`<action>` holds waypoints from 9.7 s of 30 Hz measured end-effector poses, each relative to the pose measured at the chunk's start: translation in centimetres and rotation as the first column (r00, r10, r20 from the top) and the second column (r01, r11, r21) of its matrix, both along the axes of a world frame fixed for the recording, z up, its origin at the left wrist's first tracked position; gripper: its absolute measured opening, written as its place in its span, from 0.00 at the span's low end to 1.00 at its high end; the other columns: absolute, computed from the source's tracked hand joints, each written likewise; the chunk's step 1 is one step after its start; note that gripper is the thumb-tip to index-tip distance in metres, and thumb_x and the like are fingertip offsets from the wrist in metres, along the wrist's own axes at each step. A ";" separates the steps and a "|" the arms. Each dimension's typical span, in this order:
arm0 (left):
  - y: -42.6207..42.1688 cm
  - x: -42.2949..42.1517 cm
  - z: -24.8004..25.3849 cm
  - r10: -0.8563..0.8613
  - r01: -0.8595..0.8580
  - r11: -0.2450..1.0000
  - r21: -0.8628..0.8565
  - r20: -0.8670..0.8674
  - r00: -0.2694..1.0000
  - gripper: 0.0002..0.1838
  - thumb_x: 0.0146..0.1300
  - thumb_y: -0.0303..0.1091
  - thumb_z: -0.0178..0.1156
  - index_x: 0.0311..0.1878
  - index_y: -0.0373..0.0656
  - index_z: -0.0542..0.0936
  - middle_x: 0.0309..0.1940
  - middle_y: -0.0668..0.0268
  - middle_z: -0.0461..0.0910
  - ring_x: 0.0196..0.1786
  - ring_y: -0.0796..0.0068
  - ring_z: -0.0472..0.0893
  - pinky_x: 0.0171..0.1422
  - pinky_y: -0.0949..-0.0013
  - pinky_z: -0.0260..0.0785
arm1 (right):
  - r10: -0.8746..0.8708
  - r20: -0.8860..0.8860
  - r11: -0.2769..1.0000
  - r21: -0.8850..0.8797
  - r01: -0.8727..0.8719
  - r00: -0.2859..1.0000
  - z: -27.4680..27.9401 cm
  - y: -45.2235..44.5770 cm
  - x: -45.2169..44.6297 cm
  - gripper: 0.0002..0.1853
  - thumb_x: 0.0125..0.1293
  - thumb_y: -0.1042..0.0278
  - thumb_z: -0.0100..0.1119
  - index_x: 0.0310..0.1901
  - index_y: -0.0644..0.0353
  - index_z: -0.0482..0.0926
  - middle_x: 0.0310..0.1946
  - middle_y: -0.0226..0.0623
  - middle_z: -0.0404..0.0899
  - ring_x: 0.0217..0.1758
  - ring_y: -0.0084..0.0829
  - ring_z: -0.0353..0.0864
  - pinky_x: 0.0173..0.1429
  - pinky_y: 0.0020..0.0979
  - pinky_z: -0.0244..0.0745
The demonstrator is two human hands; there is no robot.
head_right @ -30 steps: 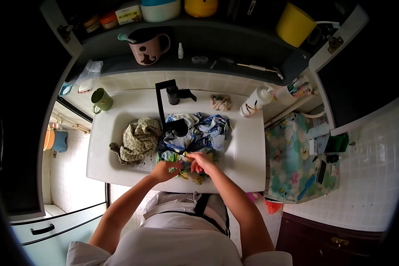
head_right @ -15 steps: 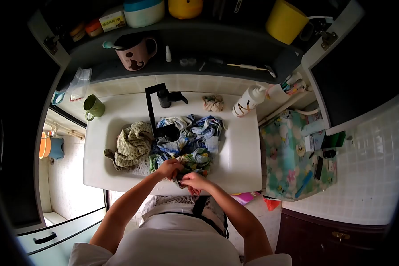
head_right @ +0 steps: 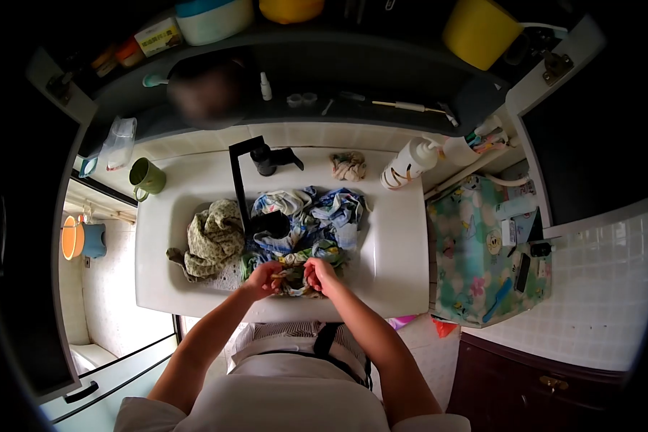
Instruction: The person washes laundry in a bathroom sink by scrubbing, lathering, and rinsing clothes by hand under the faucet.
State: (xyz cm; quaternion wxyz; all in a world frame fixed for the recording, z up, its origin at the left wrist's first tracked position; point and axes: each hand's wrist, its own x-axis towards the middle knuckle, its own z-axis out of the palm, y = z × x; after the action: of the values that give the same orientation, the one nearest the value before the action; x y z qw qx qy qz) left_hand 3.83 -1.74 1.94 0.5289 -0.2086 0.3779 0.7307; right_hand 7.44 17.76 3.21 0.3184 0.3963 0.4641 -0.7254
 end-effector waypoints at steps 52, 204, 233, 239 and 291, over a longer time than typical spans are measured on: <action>6.1 -2.6 0.6 -0.077 0.070 0.979 -0.192 -0.028 0.997 0.14 0.58 0.37 0.43 0.33 0.39 0.75 0.13 0.70 0.64 0.15 0.80 0.61 0.19 0.78 0.56 | 0.060 -0.074 0.997 -0.042 -0.064 0.995 -0.3 2.5 -3.3 0.20 0.53 0.56 0.46 0.10 0.58 0.66 0.06 0.31 0.64 0.06 0.26 0.59 0.15 0.25 0.58; -2.5 2.5 2.0 -0.662 0.197 0.748 -0.634 -0.696 0.277 0.13 0.63 0.37 0.43 0.40 0.47 0.78 0.38 0.65 0.78 0.42 0.74 0.75 0.52 0.68 0.64 | 0.430 -0.790 0.353 0.593 0.724 0.437 15.5 5.6 -0.8 0.14 0.42 0.83 0.52 0.35 0.70 0.75 0.23 0.38 0.73 0.25 0.27 0.73 0.32 0.23 0.68; -4.7 -0.8 8.1 -0.386 0.157 0.900 -0.407 -0.575 0.721 0.14 0.59 0.36 0.45 0.29 0.38 0.77 0.23 0.60 0.78 0.23 0.76 0.76 0.26 0.76 0.66 | 0.422 -0.511 0.873 0.452 -0.183 0.749 7.8 -1.2 1.2 0.23 0.52 0.64 0.56 0.50 0.66 0.68 0.42 0.43 0.74 0.44 0.28 0.73 0.48 0.24 0.66; 0.8 -1.4 10.2 -0.330 0.267 0.943 -0.199 -0.459 0.825 0.14 0.57 0.34 0.45 0.24 0.35 0.75 0.14 0.57 0.75 0.10 0.74 0.69 0.15 0.75 0.61 | 0.411 -0.409 0.902 0.313 -0.298 0.815 10.0 1.5 -1.5 0.13 0.53 0.62 0.50 0.17 0.61 0.71 0.13 0.32 0.71 0.11 0.23 0.65 0.16 0.24 0.60; 5.5 -5.2 -6.3 -0.730 0.685 0.576 -0.446 0.097 0.677 0.17 0.44 0.43 0.49 0.15 0.38 0.72 0.08 0.59 0.70 0.07 0.68 0.68 0.08 0.69 0.55 | 0.194 0.007 0.954 0.233 -0.190 0.981 -8.5 -2.2 -1.8 0.20 0.53 0.57 0.32 0.18 0.63 0.70 0.07 0.41 0.66 0.03 0.33 0.62 0.05 0.33 0.54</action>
State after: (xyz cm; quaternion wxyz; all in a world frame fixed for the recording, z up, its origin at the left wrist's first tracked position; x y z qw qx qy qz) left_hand -1.38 3.78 -4.40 0.6940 -0.1201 0.6117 0.3601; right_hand 5.63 15.56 -5.31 0.3350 0.3783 0.5845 -0.6348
